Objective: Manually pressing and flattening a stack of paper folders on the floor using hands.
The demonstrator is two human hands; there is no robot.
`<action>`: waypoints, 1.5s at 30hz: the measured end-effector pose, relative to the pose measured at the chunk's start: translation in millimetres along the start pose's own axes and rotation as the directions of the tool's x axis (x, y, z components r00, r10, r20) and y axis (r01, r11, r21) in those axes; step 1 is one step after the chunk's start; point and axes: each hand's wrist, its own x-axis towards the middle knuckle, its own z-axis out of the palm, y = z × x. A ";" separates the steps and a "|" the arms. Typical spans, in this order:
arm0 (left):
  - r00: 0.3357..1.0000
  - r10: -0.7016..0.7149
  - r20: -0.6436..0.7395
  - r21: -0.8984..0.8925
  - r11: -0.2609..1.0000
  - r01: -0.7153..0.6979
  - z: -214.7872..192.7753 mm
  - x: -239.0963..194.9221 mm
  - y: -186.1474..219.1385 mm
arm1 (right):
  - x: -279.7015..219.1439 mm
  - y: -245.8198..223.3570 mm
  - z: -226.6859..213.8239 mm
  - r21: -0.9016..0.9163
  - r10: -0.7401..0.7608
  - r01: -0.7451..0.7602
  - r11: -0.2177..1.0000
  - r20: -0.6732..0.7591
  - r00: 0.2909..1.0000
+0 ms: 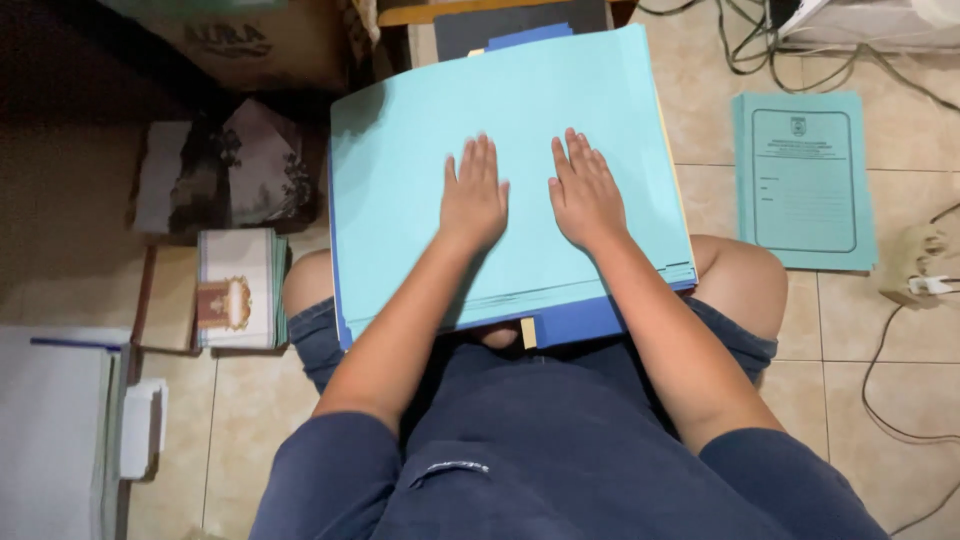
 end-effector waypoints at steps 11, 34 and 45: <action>0.963 -0.104 -0.247 0.043 0.992 0.118 -4.5 116.9 -19.6 | 3.3 1.4 12.2 -0.006 -0.080 0.081 0.997 -0.256 0.963; 0.994 -0.106 -0.027 -0.115 0.988 0.103 -21.6 1.0 35.6 | -101.4 78.6 12.2 0.172 0.092 -0.074 0.982 -0.100 0.991; 0.995 -0.095 -0.025 -0.120 0.989 0.092 -23.3 -0.2 33.5 | -124.0 114.9 14.1 0.010 -0.020 0.029 1.000 -0.494 0.869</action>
